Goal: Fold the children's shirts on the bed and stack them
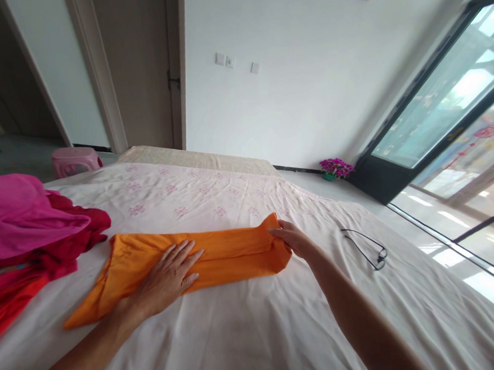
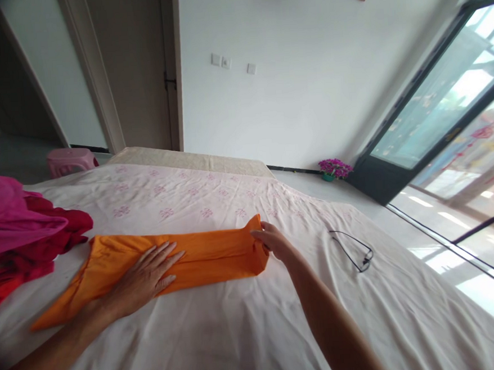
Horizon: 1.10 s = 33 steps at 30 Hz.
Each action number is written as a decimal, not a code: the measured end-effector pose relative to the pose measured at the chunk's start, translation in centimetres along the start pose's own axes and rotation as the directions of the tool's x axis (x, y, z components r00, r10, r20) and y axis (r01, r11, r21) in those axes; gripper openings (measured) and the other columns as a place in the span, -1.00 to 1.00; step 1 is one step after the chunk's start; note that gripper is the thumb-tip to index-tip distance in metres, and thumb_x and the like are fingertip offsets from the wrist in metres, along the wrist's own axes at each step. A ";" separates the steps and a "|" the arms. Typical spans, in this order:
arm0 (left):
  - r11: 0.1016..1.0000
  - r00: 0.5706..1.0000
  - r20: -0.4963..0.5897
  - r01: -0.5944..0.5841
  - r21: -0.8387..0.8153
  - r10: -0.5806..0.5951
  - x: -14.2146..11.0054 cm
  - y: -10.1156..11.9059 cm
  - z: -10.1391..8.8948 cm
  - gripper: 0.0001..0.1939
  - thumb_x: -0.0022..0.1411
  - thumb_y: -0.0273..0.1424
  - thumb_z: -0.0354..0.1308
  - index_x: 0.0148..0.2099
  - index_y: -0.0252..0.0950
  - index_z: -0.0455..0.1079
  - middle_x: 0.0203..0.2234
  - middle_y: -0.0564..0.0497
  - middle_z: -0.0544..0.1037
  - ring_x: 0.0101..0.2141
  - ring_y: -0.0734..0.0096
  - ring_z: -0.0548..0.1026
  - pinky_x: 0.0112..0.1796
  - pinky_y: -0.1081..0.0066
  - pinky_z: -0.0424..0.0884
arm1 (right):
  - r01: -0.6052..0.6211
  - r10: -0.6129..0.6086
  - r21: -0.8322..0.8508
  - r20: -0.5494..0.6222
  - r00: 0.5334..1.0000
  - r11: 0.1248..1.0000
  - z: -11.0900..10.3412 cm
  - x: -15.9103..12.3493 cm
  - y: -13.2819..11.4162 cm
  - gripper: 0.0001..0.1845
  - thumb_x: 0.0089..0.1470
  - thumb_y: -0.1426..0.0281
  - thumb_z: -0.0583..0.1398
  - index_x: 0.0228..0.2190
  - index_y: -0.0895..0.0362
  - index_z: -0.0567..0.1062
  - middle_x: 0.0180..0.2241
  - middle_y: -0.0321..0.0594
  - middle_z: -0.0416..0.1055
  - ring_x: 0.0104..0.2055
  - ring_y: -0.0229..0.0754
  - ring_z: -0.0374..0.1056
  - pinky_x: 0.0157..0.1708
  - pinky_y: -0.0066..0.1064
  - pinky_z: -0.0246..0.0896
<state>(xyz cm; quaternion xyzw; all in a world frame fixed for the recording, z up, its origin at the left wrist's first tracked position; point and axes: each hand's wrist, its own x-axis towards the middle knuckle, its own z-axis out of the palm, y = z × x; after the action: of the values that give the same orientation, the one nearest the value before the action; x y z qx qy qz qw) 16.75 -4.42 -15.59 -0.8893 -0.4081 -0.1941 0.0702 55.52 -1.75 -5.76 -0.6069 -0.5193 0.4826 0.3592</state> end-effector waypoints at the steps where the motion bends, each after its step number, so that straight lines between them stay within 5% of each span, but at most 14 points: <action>1: 1.000 1.000 0.004 0.008 -0.014 -0.008 0.0 0.0 0.0 -0.43 0.37 -0.10 -0.05 0.37 -0.05 0.12 0.33 -0.05 0.20 0.31 0.19 0.14 0.28 0.11 0.05 | 0.003 -0.003 0.000 0.012 1.000 1.000 1.2 0.0 -0.9 -0.65 -0.07 0.22 0.31 -0.27 0.14 0.42 -0.45 -0.25 0.51 -0.47 -0.21 0.44 -0.55 -0.50 0.29; 5: 0.997 0.998 0.047 0.048 -0.066 -0.045 0.0 0.1 -0.4 -0.45 0.38 -0.09 -0.08 0.35 -0.07 0.17 0.32 -0.07 0.22 0.30 0.17 0.17 0.27 0.07 0.09 | -0.022 0.030 -0.083 0.094 0.995 0.996 6.3 0.8 -3.5 -0.69 -0.03 0.26 0.28 -0.26 0.11 0.35 -0.56 -0.38 0.40 -0.63 -0.28 0.33 -0.71 -0.54 0.18; 11: 0.987 0.998 0.023 0.066 -0.144 -0.064 0.1 0.3 -0.7 -0.48 0.38 -0.13 -0.05 0.32 -0.08 0.22 0.31 -0.08 0.23 0.30 0.17 0.18 0.28 0.05 0.07 | 0.023 0.014 -0.239 0.153 0.988 0.971 12.3 2.6 -3.1 -0.63 -0.02 0.22 0.30 -0.21 0.09 0.35 -0.52 -0.38 0.38 -0.60 -0.26 0.37 -0.68 -0.50 0.29; 17: 0.989 0.995 0.073 0.077 -0.128 -0.068 0.3 0.4 -1.2 -0.49 0.38 -0.16 -0.05 0.32 -0.11 0.22 0.31 -0.11 0.24 0.31 0.16 0.16 0.28 0.03 0.07 | 0.068 -0.011 -0.368 0.155 0.988 0.927 15.3 3.0 -2.5 -0.65 0.03 0.23 0.27 -0.15 0.07 0.40 -0.47 -0.33 0.43 -0.60 -0.20 0.40 -0.67 -0.42 0.31; 23: 0.978 0.994 0.062 0.105 -0.181 -0.095 0.4 0.7 -1.6 -0.51 0.37 -0.20 -0.02 0.29 -0.16 0.24 0.27 -0.12 0.30 0.28 0.16 0.21 0.27 0.01 0.09 | 0.121 -0.036 -0.379 0.225 0.974 0.917 16.0 2.2 -2.7 -0.63 0.26 0.20 0.05 -0.01 0.11 0.43 -0.55 -0.30 0.45 -0.53 -0.20 0.45 -0.50 -0.41 0.38; 25: 0.967 0.991 0.041 0.133 -0.217 -0.127 0.3 0.7 -1.6 -0.52 0.36 -0.22 -0.02 0.27 -0.20 0.24 0.23 -0.14 0.35 0.25 0.17 0.26 0.26 0.04 0.15 | 0.241 -0.194 -0.469 0.147 0.970 0.850 15.9 1.8 -2.8 -0.64 0.29 0.27 0.00 0.00 0.09 0.45 -0.37 -0.21 0.53 -0.31 -0.16 0.50 -0.27 -0.35 0.41; 28: 0.949 0.983 -0.012 0.173 -0.262 -0.183 0.2 0.7 -1.5 -0.49 0.35 -0.25 -0.01 0.30 -0.24 0.16 0.21 -0.17 0.36 0.23 0.15 0.30 0.21 0.08 0.25 | 0.434 -0.443 -0.663 0.169 0.881 0.610 16.0 1.0 -2.4 -0.55 0.31 0.28 -0.01 0.17 0.08 0.35 0.06 -0.08 0.44 0.15 -0.06 0.31 0.14 -0.20 0.19; 31: 0.940 0.980 -0.050 0.170 -0.296 -0.193 0.2 0.7 -1.5 -0.47 0.37 -0.27 -0.05 0.34 -0.22 0.09 0.22 -0.15 0.35 0.21 0.16 0.32 0.19 0.08 0.29 | 0.537 -0.465 -0.752 0.345 0.815 0.383 16.8 0.4 -0.9 -0.38 0.32 0.19 -0.01 0.31 0.18 0.12 0.33 0.01 0.08 0.39 0.03 -0.08 0.33 -0.04 -0.18; 33: 0.923 0.976 -0.055 0.179 -0.341 -0.210 0.2 0.8 -1.5 -0.48 0.38 -0.26 -0.08 0.34 -0.20 0.08 0.20 -0.14 0.37 0.19 0.17 0.34 0.19 0.08 0.29 | 0.557 -0.437 -0.765 0.402 0.805 0.323 17.3 0.3 0.1 -0.31 0.33 0.14 -0.03 0.34 0.21 0.04 0.38 0.01 -0.07 0.42 0.03 -0.21 0.36 -0.02 -0.32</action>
<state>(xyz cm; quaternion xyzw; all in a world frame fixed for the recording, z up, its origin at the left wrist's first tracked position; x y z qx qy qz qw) 17.02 -5.20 -14.08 -0.8338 -0.4518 -0.3064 -0.0827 38.94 -2.64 -10.68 -0.4815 -0.8677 0.0613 0.1072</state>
